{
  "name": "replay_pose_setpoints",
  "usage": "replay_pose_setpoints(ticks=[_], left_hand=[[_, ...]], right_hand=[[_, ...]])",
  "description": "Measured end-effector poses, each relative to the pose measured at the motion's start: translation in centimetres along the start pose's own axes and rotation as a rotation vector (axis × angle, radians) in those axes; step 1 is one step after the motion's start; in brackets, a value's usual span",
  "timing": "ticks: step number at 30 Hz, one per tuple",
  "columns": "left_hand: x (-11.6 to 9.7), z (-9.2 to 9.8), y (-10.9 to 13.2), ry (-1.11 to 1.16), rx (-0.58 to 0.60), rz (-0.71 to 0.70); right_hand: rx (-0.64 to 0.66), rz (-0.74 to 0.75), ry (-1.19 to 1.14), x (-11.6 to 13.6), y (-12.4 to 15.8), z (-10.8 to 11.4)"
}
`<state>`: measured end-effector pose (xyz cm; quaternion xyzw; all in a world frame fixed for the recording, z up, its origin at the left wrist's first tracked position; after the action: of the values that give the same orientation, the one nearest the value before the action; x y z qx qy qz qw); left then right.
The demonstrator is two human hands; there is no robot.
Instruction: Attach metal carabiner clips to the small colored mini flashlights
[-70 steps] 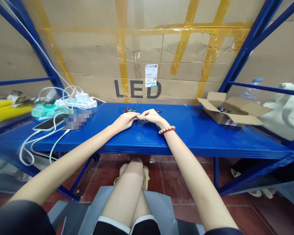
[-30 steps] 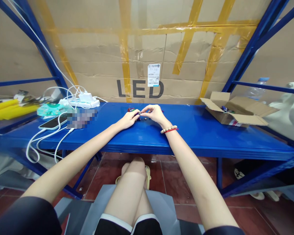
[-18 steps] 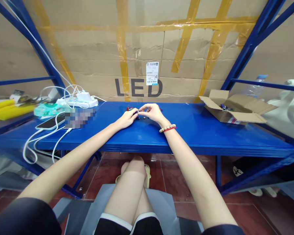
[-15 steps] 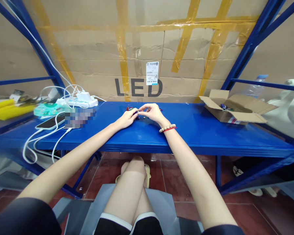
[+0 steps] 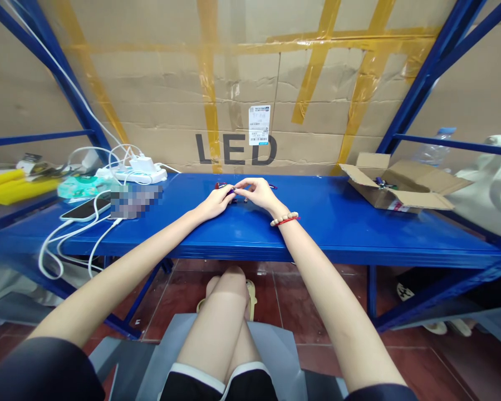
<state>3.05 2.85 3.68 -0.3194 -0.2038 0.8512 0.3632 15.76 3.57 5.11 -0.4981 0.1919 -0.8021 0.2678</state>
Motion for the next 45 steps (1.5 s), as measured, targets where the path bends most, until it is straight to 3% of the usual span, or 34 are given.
replay_pose_setpoints(ticks=[8,14,19,30,36,45], left_hand=[[0.1,0.1,0.1,0.005,-0.013,0.025],[-0.8,0.9,0.3,-0.005,-0.02,0.033],[-0.9,0.9,0.3,0.003,0.003,0.025],[-0.7,0.7,0.4,0.034,0.02,0.099],[-1.0,0.9,0.5,-0.002,0.025,0.096],[-0.6,0.6,0.4,0.032,0.028,0.081]], right_hand=[[0.003,-0.036,-0.073,0.3,0.1,-0.1],[-0.131,-0.139,-0.125,0.3,0.1,1.2],[-0.083,-0.159,-0.172,0.1,0.1,1.1],[-0.143,-0.19,-0.18,0.2,0.1,2.0],[-0.034,-0.196,-0.162,-0.4,0.2,1.3],[-0.057,-0.147,-0.111,0.9,0.5,1.6]])
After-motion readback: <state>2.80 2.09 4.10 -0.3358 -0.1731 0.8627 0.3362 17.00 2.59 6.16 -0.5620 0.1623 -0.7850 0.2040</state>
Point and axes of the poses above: each hand's wrist, its own y-axis away from the middle knuckle, its own z-axis out of the back of the hand, x = y × z, the point moved 6 cm from there along -y, towards the middle knuckle, and after that the axes turned 4 degrees about -x, right-handed, at the moved point
